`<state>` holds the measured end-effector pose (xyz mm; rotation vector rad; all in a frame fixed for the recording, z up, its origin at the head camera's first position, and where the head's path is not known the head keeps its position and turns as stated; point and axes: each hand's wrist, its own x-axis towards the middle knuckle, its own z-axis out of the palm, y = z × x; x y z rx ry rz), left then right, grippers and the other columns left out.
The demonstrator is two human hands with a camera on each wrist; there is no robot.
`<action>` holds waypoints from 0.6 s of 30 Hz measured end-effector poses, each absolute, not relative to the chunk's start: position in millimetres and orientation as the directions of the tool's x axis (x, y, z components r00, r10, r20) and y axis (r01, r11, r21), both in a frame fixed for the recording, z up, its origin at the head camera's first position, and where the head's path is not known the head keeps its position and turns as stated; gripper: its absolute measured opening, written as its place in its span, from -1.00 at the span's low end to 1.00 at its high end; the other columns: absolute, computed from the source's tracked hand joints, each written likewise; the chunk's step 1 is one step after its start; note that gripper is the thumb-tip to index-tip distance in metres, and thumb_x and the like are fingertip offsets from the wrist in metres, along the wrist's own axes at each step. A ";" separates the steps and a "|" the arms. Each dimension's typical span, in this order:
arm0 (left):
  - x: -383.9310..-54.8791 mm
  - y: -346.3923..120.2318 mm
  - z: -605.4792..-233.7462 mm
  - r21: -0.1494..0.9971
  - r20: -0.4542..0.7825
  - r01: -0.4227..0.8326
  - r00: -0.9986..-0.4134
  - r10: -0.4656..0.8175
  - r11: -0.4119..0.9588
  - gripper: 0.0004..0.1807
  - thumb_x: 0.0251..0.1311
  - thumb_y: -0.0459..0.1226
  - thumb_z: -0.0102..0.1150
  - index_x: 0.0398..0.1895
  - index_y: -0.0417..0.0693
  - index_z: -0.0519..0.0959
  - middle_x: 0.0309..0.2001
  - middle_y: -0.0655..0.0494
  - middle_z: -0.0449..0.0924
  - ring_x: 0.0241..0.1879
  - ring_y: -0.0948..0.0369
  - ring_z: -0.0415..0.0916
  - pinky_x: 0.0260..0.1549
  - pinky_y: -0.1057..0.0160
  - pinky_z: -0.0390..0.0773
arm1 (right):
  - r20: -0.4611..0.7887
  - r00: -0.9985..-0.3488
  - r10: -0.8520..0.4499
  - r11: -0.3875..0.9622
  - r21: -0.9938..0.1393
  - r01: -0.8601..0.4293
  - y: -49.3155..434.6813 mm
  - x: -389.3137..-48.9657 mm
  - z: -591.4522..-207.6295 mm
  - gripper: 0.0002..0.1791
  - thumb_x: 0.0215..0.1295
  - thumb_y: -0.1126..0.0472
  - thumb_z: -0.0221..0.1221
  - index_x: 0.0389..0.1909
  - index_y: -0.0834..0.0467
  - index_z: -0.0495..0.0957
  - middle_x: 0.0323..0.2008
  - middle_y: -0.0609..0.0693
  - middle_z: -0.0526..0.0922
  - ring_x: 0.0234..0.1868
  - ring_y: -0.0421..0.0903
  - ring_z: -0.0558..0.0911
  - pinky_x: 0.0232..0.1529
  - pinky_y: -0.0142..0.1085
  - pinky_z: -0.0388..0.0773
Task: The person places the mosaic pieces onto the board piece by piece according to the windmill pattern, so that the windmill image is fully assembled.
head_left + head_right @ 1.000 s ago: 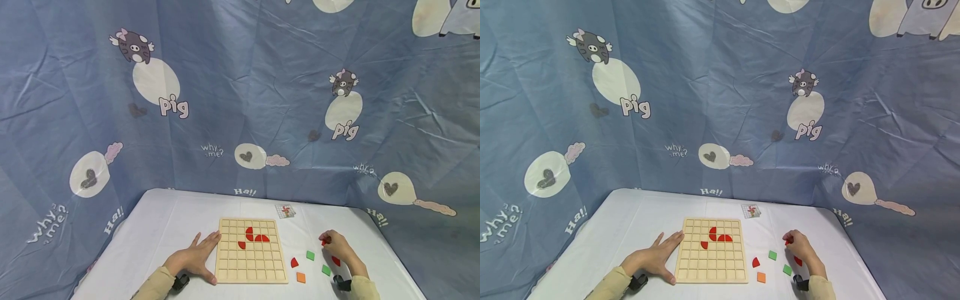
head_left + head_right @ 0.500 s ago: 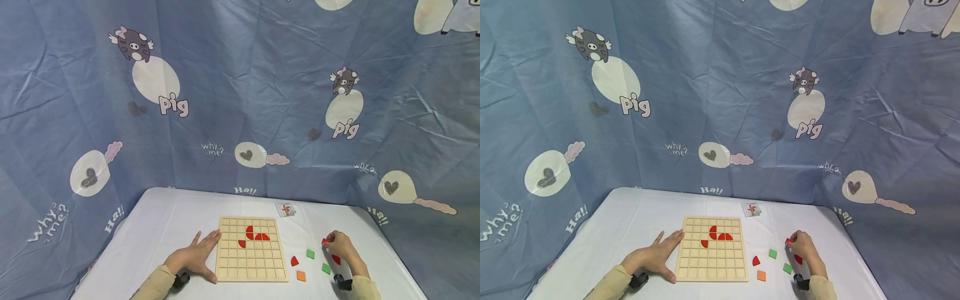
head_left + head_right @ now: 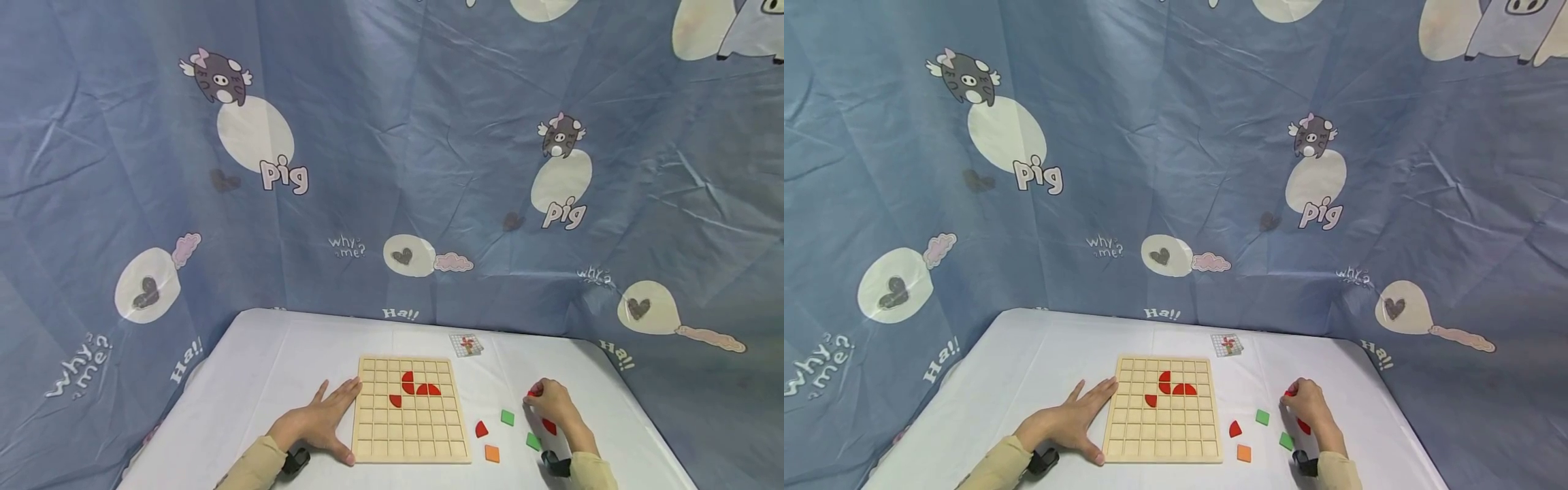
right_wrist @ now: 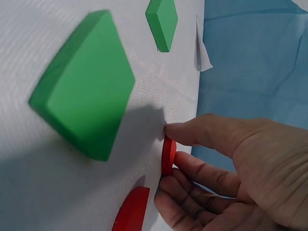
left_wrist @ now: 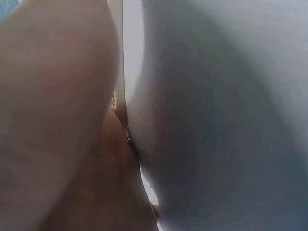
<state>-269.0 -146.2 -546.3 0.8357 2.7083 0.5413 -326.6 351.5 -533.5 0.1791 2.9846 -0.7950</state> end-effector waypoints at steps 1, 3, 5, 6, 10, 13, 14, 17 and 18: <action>-269.1 -146.3 -546.4 0.422 -0.130 0.487 -0.803 0.582 0.765 0.53 -0.40 0.41 0.38 0.53 -0.22 -0.18 0.56 -0.11 -0.25 0.55 -0.03 -0.25 0.43 -0.30 -0.38 | -0.075 -0.992 0.097 0.861 -0.495 0.122 350.8 -326.7 -533.6 -0.73 0.09 0.25 0.34 -0.32 0.32 0.50 -0.42 0.10 0.53 -0.39 -0.06 0.49 -0.43 -0.29 0.50; -269.2 -146.8 -546.5 0.424 -0.126 0.488 -0.802 0.583 0.763 0.53 -0.40 0.41 0.38 0.53 -0.22 -0.18 0.56 -0.11 -0.25 0.55 -0.03 -0.25 0.43 -0.30 -0.38 | -0.076 -0.992 0.099 0.857 -0.500 0.124 349.9 -327.5 -534.4 -0.75 0.09 0.26 0.33 -0.32 0.32 0.50 -0.42 0.10 0.54 -0.39 -0.06 0.49 -0.44 -0.30 0.51; -268.8 -146.7 -545.9 0.427 -0.122 0.489 -0.802 0.585 0.760 0.53 -0.40 0.40 0.39 0.53 -0.23 -0.18 0.56 -0.11 -0.25 0.54 -0.04 -0.25 0.43 -0.31 -0.37 | -0.071 -0.993 0.096 0.857 -0.501 0.118 350.0 -328.2 -535.3 -0.76 0.09 0.27 0.33 -0.32 0.32 0.51 -0.42 0.10 0.54 -0.39 -0.05 0.50 -0.45 -0.30 0.52; -268.7 -146.7 -545.7 0.427 -0.121 0.491 -0.801 0.586 0.759 0.53 -0.39 0.40 0.39 0.53 -0.23 -0.18 0.56 -0.11 -0.25 0.54 -0.04 -0.25 0.43 -0.31 -0.37 | -0.070 -0.993 0.098 0.857 -0.501 0.120 350.2 -328.6 -536.0 -0.76 0.09 0.26 0.33 -0.32 0.32 0.51 -0.42 0.10 0.54 -0.39 -0.05 0.50 -0.44 -0.29 0.52; -268.7 -146.7 -545.4 0.427 -0.119 0.494 -0.800 0.588 0.758 0.52 -0.38 0.39 0.39 0.53 -0.23 -0.18 0.56 -0.12 -0.26 0.54 -0.05 -0.25 0.43 -0.31 -0.38 | -0.054 -0.993 0.102 0.860 -0.497 0.116 351.0 -329.3 -538.5 -0.75 0.07 0.26 0.33 -0.33 0.32 0.51 -0.41 0.10 0.54 -0.39 -0.05 0.51 -0.43 -0.26 0.53; -268.6 -146.8 -545.6 0.422 -0.122 0.495 -0.799 0.589 0.759 0.52 -0.38 0.39 0.39 0.53 -0.23 -0.18 0.56 -0.12 -0.25 0.54 -0.05 -0.25 0.43 -0.31 -0.37 | -0.039 -0.994 0.098 0.861 -0.497 0.104 349.8 -328.4 -539.2 -0.74 0.06 0.25 0.33 -0.33 0.31 0.50 -0.42 0.09 0.54 -0.38 -0.05 0.50 -0.43 -0.25 0.52; -268.5 -146.8 -545.7 0.420 -0.122 0.495 -0.799 0.588 0.761 0.52 -0.38 0.39 0.39 0.53 -0.23 -0.18 0.56 -0.12 -0.25 0.54 -0.05 -0.25 0.43 -0.31 -0.37 | -0.033 -0.995 0.094 0.862 -0.497 0.097 349.0 -328.0 -539.2 -0.74 0.05 0.25 0.34 -0.34 0.31 0.50 -0.42 0.09 0.53 -0.39 -0.06 0.50 -0.42 -0.25 0.52; -268.4 -146.7 -545.8 0.419 -0.125 0.494 -0.799 0.588 0.761 0.52 -0.38 0.39 0.39 0.53 -0.23 -0.19 0.56 -0.12 -0.25 0.54 -0.05 -0.24 0.43 -0.32 -0.37 | -0.019 -0.997 0.076 0.865 -0.496 0.076 345.0 -326.1 -537.0 -0.74 0.04 0.25 0.34 -0.35 0.30 0.50 -0.42 0.07 0.53 -0.39 -0.07 0.50 -0.42 -0.26 0.51; -268.3 -146.6 -545.8 0.421 -0.126 0.493 -0.800 0.587 0.762 0.52 -0.38 0.39 0.39 0.53 -0.23 -0.19 0.56 -0.12 -0.25 0.54 -0.05 -0.25 0.43 -0.31 -0.37 | -0.014 -0.998 0.069 0.866 -0.495 0.067 343.3 -325.5 -535.9 -0.75 0.04 0.25 0.34 -0.35 0.30 0.51 -0.43 0.06 0.53 -0.39 -0.07 0.50 -0.41 -0.26 0.51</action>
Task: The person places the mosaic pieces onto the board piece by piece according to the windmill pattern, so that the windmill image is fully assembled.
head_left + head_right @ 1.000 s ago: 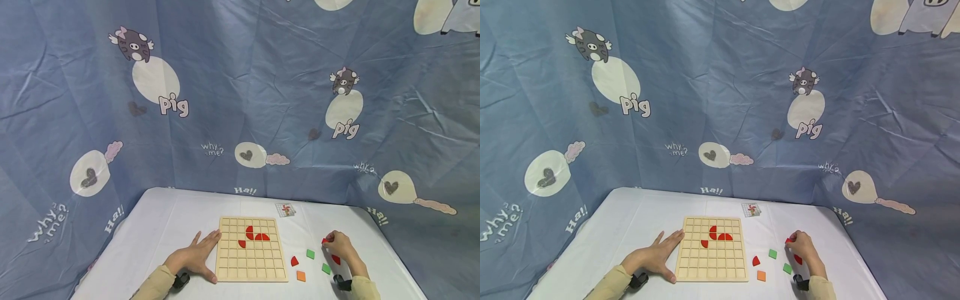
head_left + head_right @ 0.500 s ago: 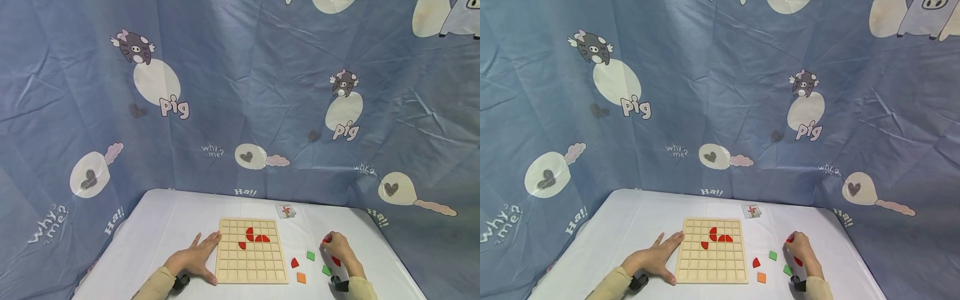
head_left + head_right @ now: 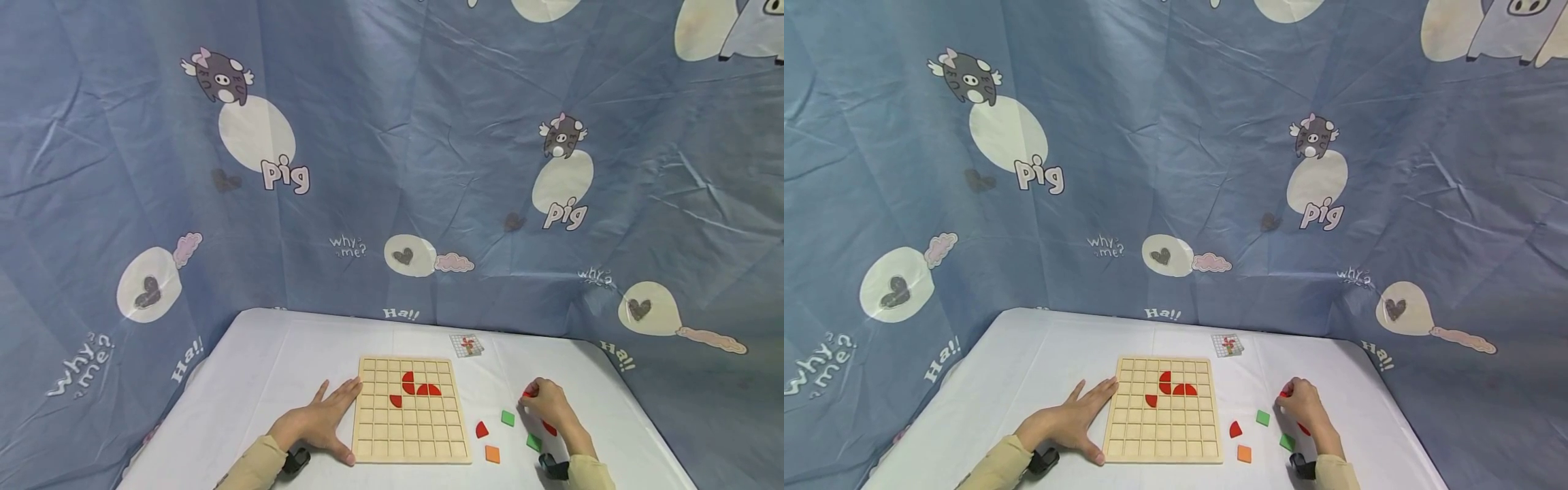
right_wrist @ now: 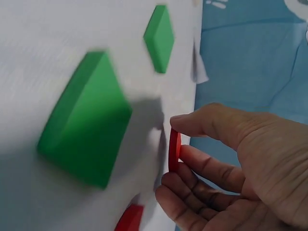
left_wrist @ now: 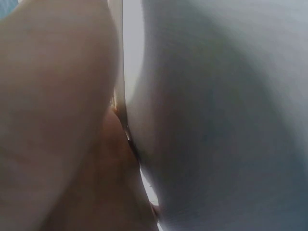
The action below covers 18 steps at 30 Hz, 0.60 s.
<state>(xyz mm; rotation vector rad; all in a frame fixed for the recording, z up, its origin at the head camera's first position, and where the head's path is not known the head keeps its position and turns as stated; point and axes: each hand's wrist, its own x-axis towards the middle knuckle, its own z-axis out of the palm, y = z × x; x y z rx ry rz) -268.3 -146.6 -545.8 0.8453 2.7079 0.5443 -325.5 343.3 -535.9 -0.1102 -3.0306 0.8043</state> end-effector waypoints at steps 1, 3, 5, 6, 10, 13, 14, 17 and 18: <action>-268.3 -146.5 -545.9 0.422 -0.127 0.491 -0.800 0.587 0.762 0.52 -0.38 0.39 0.39 0.53 -0.23 -0.19 0.56 -0.12 -0.25 0.54 -0.05 -0.25 0.43 -0.32 -0.37 | -0.009 -0.998 0.062 0.867 -0.496 0.058 341.4 -324.9 -534.6 -0.75 0.04 0.25 0.34 -0.35 0.30 0.51 -0.43 0.06 0.53 -0.39 -0.08 0.49 -0.41 -0.26 0.50; -268.4 -146.3 -546.1 0.423 -0.129 0.489 -0.801 0.585 0.763 0.52 -0.39 0.40 0.39 0.53 -0.23 -0.19 0.56 -0.12 -0.25 0.54 -0.05 -0.25 0.43 -0.31 -0.37 | 0.002 -0.999 0.047 0.865 -0.500 0.040 336.6 -323.9 -531.1 -0.76 0.04 0.25 0.34 -0.36 0.29 0.51 -0.43 0.04 0.53 -0.40 -0.09 0.48 -0.41 -0.27 0.49; -268.5 -146.0 -546.3 0.421 -0.129 0.488 -0.802 0.583 0.765 0.53 -0.40 0.40 0.38 0.53 -0.23 -0.18 0.56 -0.12 -0.25 0.54 -0.05 -0.24 0.43 -0.31 -0.37 | 0.015 -0.999 0.033 0.860 -0.511 0.021 330.8 -323.2 -527.5 -0.76 0.04 0.25 0.34 -0.37 0.28 0.52 -0.44 0.03 0.53 -0.41 -0.09 0.47 -0.43 -0.29 0.47; -268.6 -145.8 -546.2 0.419 -0.130 0.488 -0.803 0.582 0.766 0.53 -0.40 0.41 0.38 0.53 -0.22 -0.18 0.56 -0.11 -0.25 0.54 -0.05 -0.24 0.43 -0.30 -0.37 | 0.019 -0.999 0.028 0.854 -0.520 0.014 327.3 -322.8 -525.6 -0.77 0.03 0.25 0.34 -0.37 0.28 0.52 -0.45 0.03 0.53 -0.41 -0.10 0.47 -0.44 -0.30 0.46; -269.0 -145.4 -546.3 0.411 -0.130 0.486 -0.806 0.578 0.771 0.53 -0.41 0.41 0.37 0.53 -0.22 -0.17 0.56 -0.11 -0.25 0.54 -0.04 -0.24 0.44 -0.30 -0.38 | 0.044 -0.999 -0.002 0.841 -0.541 -0.026 311.0 -320.9 -519.8 -0.77 0.03 0.26 0.35 -0.37 0.28 0.52 -0.44 0.04 0.51 -0.42 -0.10 0.45 -0.47 -0.32 0.41; -269.1 -145.4 -546.3 0.411 -0.131 0.484 -0.807 0.576 0.772 0.53 -0.41 0.41 0.37 0.53 -0.22 -0.18 0.56 -0.11 -0.25 0.54 -0.05 -0.24 0.44 -0.30 -0.38 | 0.072 -0.997 -0.032 0.844 -0.533 -0.065 295.9 -318.8 -517.4 -0.77 0.03 0.27 0.35 -0.37 0.27 0.51 -0.43 0.05 0.49 -0.42 -0.11 0.44 -0.47 -0.33 0.39; -269.1 -145.5 -546.3 0.411 -0.131 0.484 -0.807 0.576 0.772 0.53 -0.41 0.41 0.37 0.53 -0.22 -0.18 0.56 -0.11 -0.25 0.54 -0.05 -0.24 0.44 -0.30 -0.38 | 0.080 -0.996 -0.039 0.847 -0.526 -0.076 290.7 -318.0 -517.1 -0.78 0.03 0.27 0.35 -0.38 0.26 0.51 -0.44 0.04 0.48 -0.42 -0.11 0.43 -0.47 -0.33 0.38; -269.2 -145.9 -546.7 0.409 -0.132 0.484 -0.808 0.575 0.773 0.53 -0.41 0.42 0.37 0.53 -0.21 -0.18 0.56 -0.11 -0.25 0.54 -0.05 -0.24 0.44 -0.29 -0.37 | 0.108 -0.992 -0.070 0.853 -0.509 -0.115 274.3 -316.1 -516.2 -0.79 0.03 0.27 0.36 -0.39 0.24 0.52 -0.45 0.01 0.47 -0.43 -0.14 0.40 -0.48 -0.35 0.36; -269.3 -146.0 -547.0 0.408 -0.132 0.484 -0.807 0.575 0.774 0.53 -0.41 0.42 0.36 0.53 -0.21 -0.18 0.56 -0.11 -0.25 0.54 -0.05 -0.24 0.44 -0.29 -0.37 | 0.123 -0.989 -0.083 0.853 -0.504 -0.134 268.8 -315.4 -515.9 -0.79 0.03 0.28 0.37 -0.39 0.23 0.53 -0.46 0.01 0.47 -0.43 -0.15 0.40 -0.48 -0.36 0.35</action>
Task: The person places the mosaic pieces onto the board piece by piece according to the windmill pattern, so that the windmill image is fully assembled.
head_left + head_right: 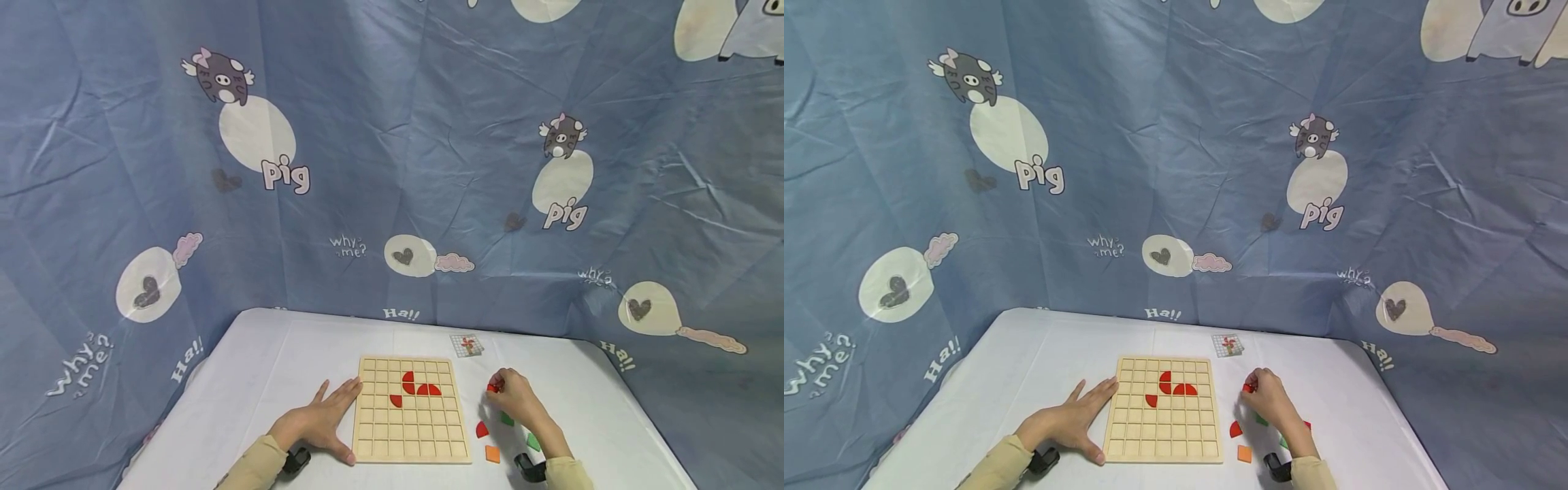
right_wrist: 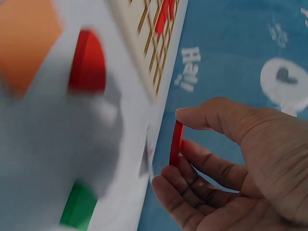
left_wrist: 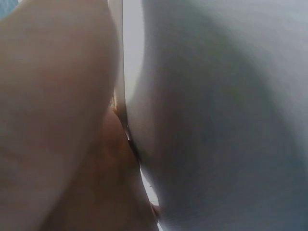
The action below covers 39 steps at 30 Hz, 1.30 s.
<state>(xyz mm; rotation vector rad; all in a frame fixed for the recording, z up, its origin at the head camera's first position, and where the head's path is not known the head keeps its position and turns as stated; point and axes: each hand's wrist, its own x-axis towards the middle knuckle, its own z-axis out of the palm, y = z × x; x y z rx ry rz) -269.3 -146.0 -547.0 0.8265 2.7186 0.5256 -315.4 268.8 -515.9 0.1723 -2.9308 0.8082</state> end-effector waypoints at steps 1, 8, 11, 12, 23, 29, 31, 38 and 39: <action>-269.2 -146.1 -547.2 0.408 -0.133 0.484 -0.807 0.575 0.774 0.53 -0.41 0.42 0.36 0.53 -0.21 -0.19 0.56 -0.11 -0.25 0.54 -0.04 -0.24 0.44 -0.29 -0.37 | 0.137 -0.986 -0.097 0.850 -0.503 -0.153 263.0 -314.5 -515.3 -0.80 0.02 0.28 0.38 -0.40 0.22 0.53 -0.47 0.00 0.47 -0.43 -0.15 0.39 -0.48 -0.37 0.35; -269.5 -146.3 -547.2 0.415 -0.135 0.481 -0.807 0.575 0.772 0.55 -0.43 0.44 0.35 0.53 -0.20 -0.19 0.57 -0.10 -0.27 0.55 -0.03 -0.25 0.44 -0.29 -0.39 | 0.184 -0.960 -0.213 0.798 -0.535 -0.280 220.7 -309.2 -512.7 -0.79 0.03 0.29 0.40 -0.41 0.19 0.53 -0.45 -0.04 0.45 -0.43 -0.20 0.37 -0.50 -0.42 0.35; -269.8 -146.6 -547.4 0.412 -0.138 0.481 -0.807 0.575 0.774 0.55 -0.43 0.45 0.34 0.53 -0.20 -0.19 0.57 -0.09 -0.27 0.55 -0.03 -0.26 0.44 -0.30 -0.39 | 0.182 -0.947 -0.265 0.776 -0.543 -0.321 206.0 -308.3 -513.5 -0.79 0.07 0.27 0.40 -0.39 0.18 0.53 -0.43 -0.05 0.45 -0.43 -0.21 0.37 -0.50 -0.43 0.35; -269.8 -146.7 -547.5 0.412 -0.138 0.481 -0.807 0.574 0.774 0.55 -0.43 0.45 0.34 0.53 -0.20 -0.19 0.57 -0.09 -0.26 0.55 -0.03 -0.26 0.44 -0.30 -0.38 | 0.177 -0.943 -0.283 0.771 -0.543 -0.333 201.8 -308.1 -513.8 -0.80 0.08 0.27 0.39 -0.37 0.18 0.53 -0.42 -0.05 0.45 -0.43 -0.21 0.36 -0.51 -0.44 0.35; -268.5 -147.1 -547.0 0.410 -0.143 0.477 -0.808 0.572 0.777 0.53 -0.41 0.43 0.36 0.53 -0.21 -0.18 0.57 -0.09 -0.26 0.55 -0.02 -0.25 0.44 -0.29 -0.37 | 0.150 -0.896 -0.418 0.720 -0.547 -0.427 162.8 -304.1 -524.9 -0.79 0.11 0.24 0.36 -0.29 0.20 0.55 -0.32 -0.05 0.50 -0.40 -0.25 0.42 -0.48 -0.47 0.45; -268.2 -147.8 -547.0 0.408 -0.144 0.480 -0.806 0.574 0.776 0.52 -0.39 0.41 0.38 0.53 -0.22 -0.18 0.57 -0.10 -0.27 0.55 -0.02 -0.26 0.44 -0.29 -0.37 | 0.128 -0.887 -0.444 0.716 -0.543 -0.437 148.4 -302.2 -530.6 -0.79 0.11 0.22 0.36 -0.30 0.16 0.55 -0.30 -0.09 0.49 -0.39 -0.27 0.41 -0.45 -0.48 0.46; -268.2 -148.1 -547.0 0.409 -0.145 0.481 -0.805 0.576 0.775 0.52 -0.39 0.41 0.37 0.53 -0.22 -0.18 0.57 -0.10 -0.27 0.55 -0.02 -0.26 0.44 -0.29 -0.38 | 0.123 -0.882 -0.454 0.711 -0.546 -0.442 144.9 -301.5 -531.8 -0.79 0.11 0.21 0.36 -0.30 0.16 0.55 -0.30 -0.10 0.48 -0.39 -0.28 0.40 -0.44 -0.48 0.46; -268.4 -147.5 -547.1 0.417 -0.145 0.474 -0.807 0.572 0.775 0.53 -0.41 0.41 0.37 0.53 -0.20 -0.18 0.57 -0.08 -0.27 0.55 -0.01 -0.26 0.45 -0.27 -0.39 | 0.144 -0.860 -0.490 0.700 -0.523 -0.486 136.6 -302.5 -535.1 -0.78 0.11 0.22 0.38 -0.29 0.19 0.56 -0.33 -0.08 0.48 -0.37 -0.30 0.43 -0.42 -0.46 0.48; -268.4 -147.3 -547.1 0.419 -0.146 0.472 -0.808 0.571 0.775 0.53 -0.41 0.41 0.38 0.53 -0.19 -0.17 0.57 -0.08 -0.27 0.55 -0.01 -0.26 0.45 -0.27 -0.39 | 0.145 -0.858 -0.492 0.701 -0.519 -0.490 136.0 -303.2 -535.8 -0.78 0.11 0.22 0.38 -0.30 0.20 0.56 -0.33 -0.08 0.48 -0.37 -0.30 0.44 -0.41 -0.46 0.49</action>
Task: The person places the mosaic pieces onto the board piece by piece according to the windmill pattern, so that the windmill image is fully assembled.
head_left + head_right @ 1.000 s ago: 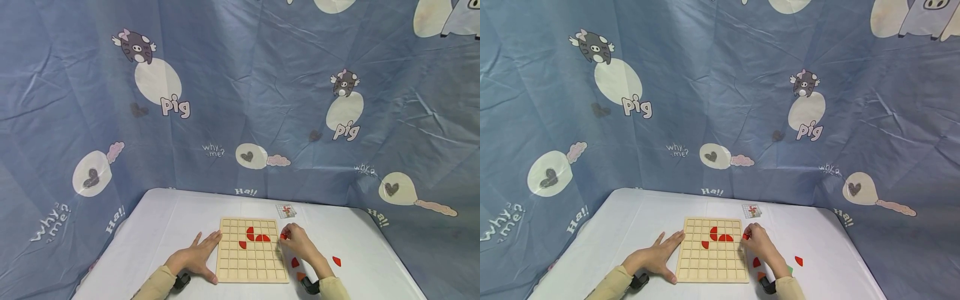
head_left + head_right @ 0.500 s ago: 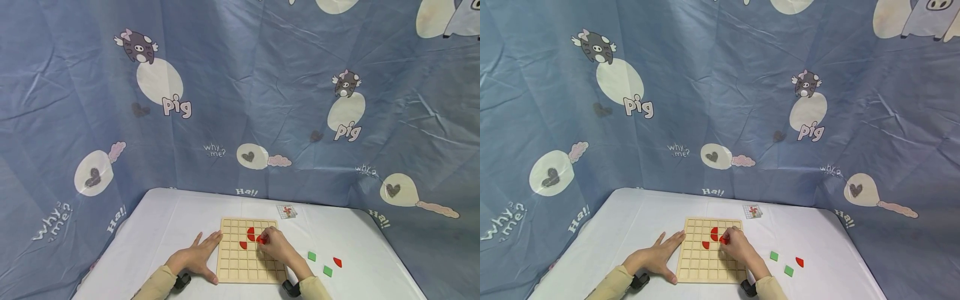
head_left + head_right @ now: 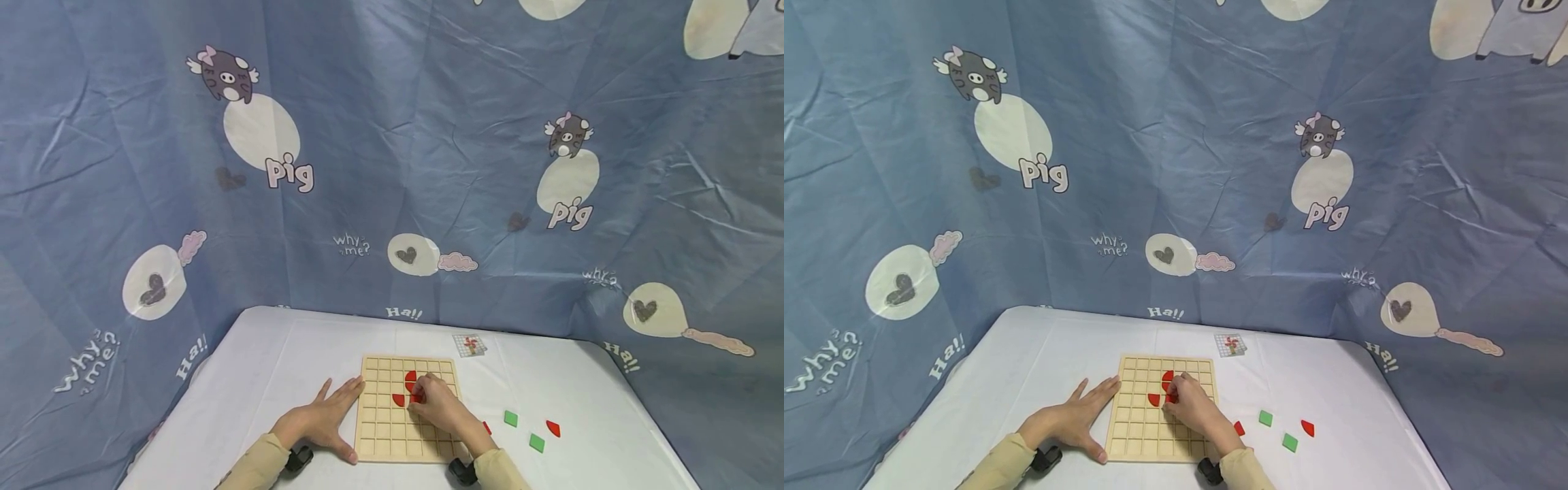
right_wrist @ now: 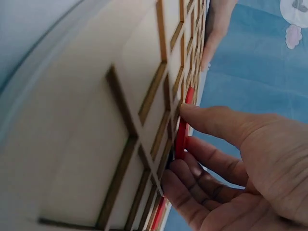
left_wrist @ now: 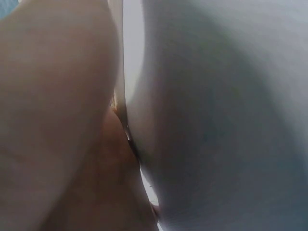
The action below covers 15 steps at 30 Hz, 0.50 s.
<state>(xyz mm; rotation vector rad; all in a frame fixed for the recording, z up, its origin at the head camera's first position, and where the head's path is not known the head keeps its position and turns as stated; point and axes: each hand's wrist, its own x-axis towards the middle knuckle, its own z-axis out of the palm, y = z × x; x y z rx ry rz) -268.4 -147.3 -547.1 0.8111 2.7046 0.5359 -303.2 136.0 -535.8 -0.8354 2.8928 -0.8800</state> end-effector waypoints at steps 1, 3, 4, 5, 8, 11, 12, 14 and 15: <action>-268.5 -146.9 -547.2 0.419 -0.146 0.470 -0.809 0.569 0.777 0.53 -0.42 0.42 0.37 0.53 -0.19 -0.17 0.57 -0.07 -0.26 0.55 -0.01 -0.26 0.45 -0.26 -0.39 | 0.144 -0.859 -0.492 0.703 -0.516 -0.489 135.9 -303.5 -536.0 -0.78 0.11 0.22 0.38 -0.30 0.19 0.56 -0.33 -0.08 0.49 -0.36 -0.30 0.44 -0.41 -0.46 0.49; -268.5 -146.3 -547.0 0.421 -0.148 0.466 -0.811 0.566 0.778 0.52 -0.43 0.42 0.37 0.53 -0.18 -0.16 0.57 -0.07 -0.25 0.55 0.00 -0.26 0.45 -0.26 -0.39 | 0.144 -0.859 -0.492 0.704 -0.515 -0.489 135.6 -304.0 -536.4 -0.79 0.10 0.23 0.39 -0.30 0.20 0.58 -0.33 -0.07 0.49 -0.36 -0.30 0.46 -0.40 -0.46 0.50; -268.6 -146.0 -546.9 0.423 -0.148 0.462 -0.813 0.563 0.779 0.52 -0.43 0.42 0.37 0.53 -0.18 -0.15 0.57 -0.06 -0.25 0.55 0.00 -0.25 0.46 -0.25 -0.39 | 0.147 -0.857 -0.493 0.702 -0.515 -0.492 135.4 -304.0 -536.2 -0.79 0.10 0.23 0.39 -0.30 0.20 0.58 -0.33 -0.07 0.50 -0.37 -0.30 0.46 -0.41 -0.45 0.51; -268.7 -145.7 -546.8 0.423 -0.149 0.460 -0.814 0.561 0.780 0.52 -0.43 0.42 0.38 0.53 -0.18 -0.15 0.57 -0.06 -0.24 0.55 0.00 -0.25 0.46 -0.25 -0.39 | 0.146 -0.858 -0.492 0.701 -0.518 -0.490 135.2 -304.0 -536.3 -0.79 0.10 0.24 0.39 -0.30 0.21 0.59 -0.33 -0.06 0.50 -0.37 -0.30 0.46 -0.41 -0.46 0.51; -269.0 -145.2 -546.2 0.420 -0.148 0.458 -0.817 0.558 0.783 0.53 -0.43 0.42 0.38 0.53 -0.18 -0.15 0.57 -0.06 -0.23 0.55 0.01 -0.24 0.46 -0.25 -0.38 | 0.142 -0.859 -0.492 0.696 -0.529 -0.486 134.5 -303.8 -535.9 -0.81 0.12 0.25 0.38 -0.29 0.22 0.61 -0.34 -0.05 0.51 -0.39 -0.32 0.46 -0.44 -0.49 0.50; -269.1 -144.9 -546.0 0.416 -0.147 0.463 -0.815 0.560 0.783 0.52 -0.43 0.42 0.38 0.53 -0.18 -0.16 0.57 -0.06 -0.23 0.55 0.01 -0.24 0.46 -0.25 -0.37 | 0.137 -0.859 -0.493 0.693 -0.535 -0.483 134.2 -303.4 -536.5 -0.84 0.13 0.27 0.36 -0.29 0.22 0.62 -0.35 -0.04 0.51 -0.42 -0.33 0.43 -0.47 -0.51 0.48; -269.2 -144.9 -546.1 0.416 -0.146 0.464 -0.815 0.561 0.782 0.52 -0.42 0.41 0.38 0.53 -0.18 -0.16 0.57 -0.06 -0.23 0.55 0.01 -0.24 0.46 -0.26 -0.37 | 0.139 -0.858 -0.495 0.692 -0.534 -0.486 134.2 -303.4 -536.7 -0.85 0.14 0.28 0.35 -0.29 0.22 0.62 -0.36 -0.04 0.51 -0.42 -0.33 0.42 -0.47 -0.51 0.47; -269.2 -145.0 -546.5 0.416 -0.146 0.465 -0.814 0.562 0.781 0.52 -0.42 0.41 0.38 0.53 -0.19 -0.16 0.57 -0.07 -0.24 0.55 0.00 -0.24 0.45 -0.26 -0.38 | 0.145 -0.854 -0.499 0.690 -0.530 -0.494 134.3 -303.2 -537.0 -0.87 0.14 0.31 0.35 -0.30 0.22 0.63 -0.36 -0.04 0.51 -0.42 -0.34 0.42 -0.47 -0.52 0.47; -269.1 -145.0 -546.7 0.414 -0.145 0.467 -0.813 0.563 0.781 0.52 -0.42 0.41 0.38 0.53 -0.19 -0.16 0.57 -0.07 -0.24 0.55 0.00 -0.24 0.45 -0.26 -0.38 | 0.149 -0.852 -0.503 0.688 -0.528 -0.498 134.5 -303.2 -537.0 -0.88 0.14 0.32 0.34 -0.30 0.22 0.63 -0.36 -0.04 0.51 -0.42 -0.33 0.42 -0.46 -0.52 0.48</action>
